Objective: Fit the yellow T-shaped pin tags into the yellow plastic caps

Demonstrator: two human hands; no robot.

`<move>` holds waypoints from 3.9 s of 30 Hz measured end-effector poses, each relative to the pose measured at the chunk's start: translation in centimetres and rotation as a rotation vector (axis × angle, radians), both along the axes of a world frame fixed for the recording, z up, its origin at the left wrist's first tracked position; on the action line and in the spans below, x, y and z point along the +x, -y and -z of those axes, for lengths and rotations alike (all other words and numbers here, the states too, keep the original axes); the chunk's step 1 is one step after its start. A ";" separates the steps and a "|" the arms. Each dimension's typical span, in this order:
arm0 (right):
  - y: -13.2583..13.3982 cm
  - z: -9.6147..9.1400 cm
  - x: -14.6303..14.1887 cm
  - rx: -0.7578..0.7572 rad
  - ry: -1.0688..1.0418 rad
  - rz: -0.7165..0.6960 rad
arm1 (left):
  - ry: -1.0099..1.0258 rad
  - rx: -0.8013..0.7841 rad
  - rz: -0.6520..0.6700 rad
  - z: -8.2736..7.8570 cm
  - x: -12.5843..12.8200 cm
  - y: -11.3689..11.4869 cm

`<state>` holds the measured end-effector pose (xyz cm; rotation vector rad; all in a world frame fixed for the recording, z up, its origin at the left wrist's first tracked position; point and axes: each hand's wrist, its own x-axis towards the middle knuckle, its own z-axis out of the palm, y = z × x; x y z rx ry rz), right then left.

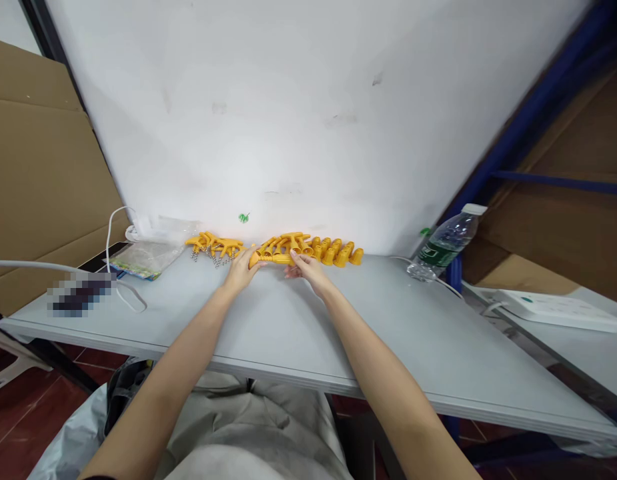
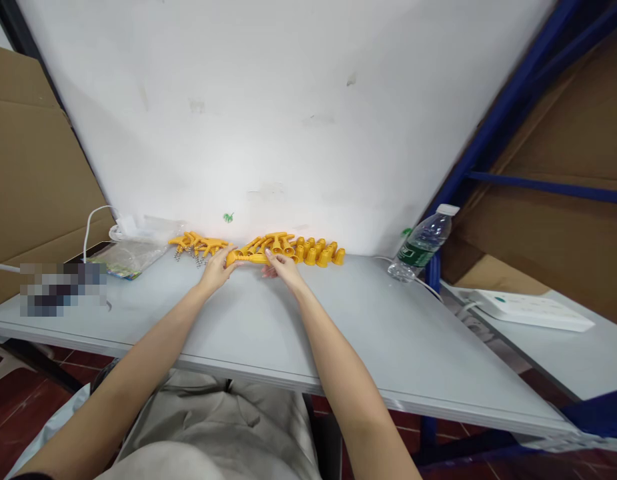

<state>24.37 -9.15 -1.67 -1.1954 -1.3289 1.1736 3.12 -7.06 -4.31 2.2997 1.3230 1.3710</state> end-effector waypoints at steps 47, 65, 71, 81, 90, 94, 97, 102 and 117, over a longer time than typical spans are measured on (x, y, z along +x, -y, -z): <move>-2.9 -0.9 0.0 0.171 -0.111 0.148 | 0.094 -0.099 -0.121 0.5 0.4 0.3; -7.2 -0.4 -2.1 0.279 1.430 0.077 | 0.035 -0.095 -0.053 0.6 0.5 0.2; -8.3 -1.6 -2.0 0.060 1.393 -0.062 | 0.023 -0.104 -0.035 0.6 0.5 0.2; -8.6 -3.9 5.9 0.219 1.284 0.261 | 0.008 -0.116 -0.027 0.7 0.5 0.1; -6.6 1.2 12.1 0.279 1.316 0.497 | -0.012 -0.143 -0.027 0.9 0.6 0.2; -6.3 3.5 11.4 0.359 1.373 0.451 | -0.019 -0.141 -0.025 0.9 0.6 0.2; -6.0 4.6 10.5 0.350 1.320 0.479 | -0.019 -0.151 -0.025 0.8 0.6 0.3; -5.0 4.8 9.2 0.296 1.227 0.582 | -0.022 -0.169 -0.017 0.6 0.7 0.5; -3.2 3.3 9.3 0.230 0.924 0.460 | -0.549 -0.261 0.102 -1.8 2.0 3.0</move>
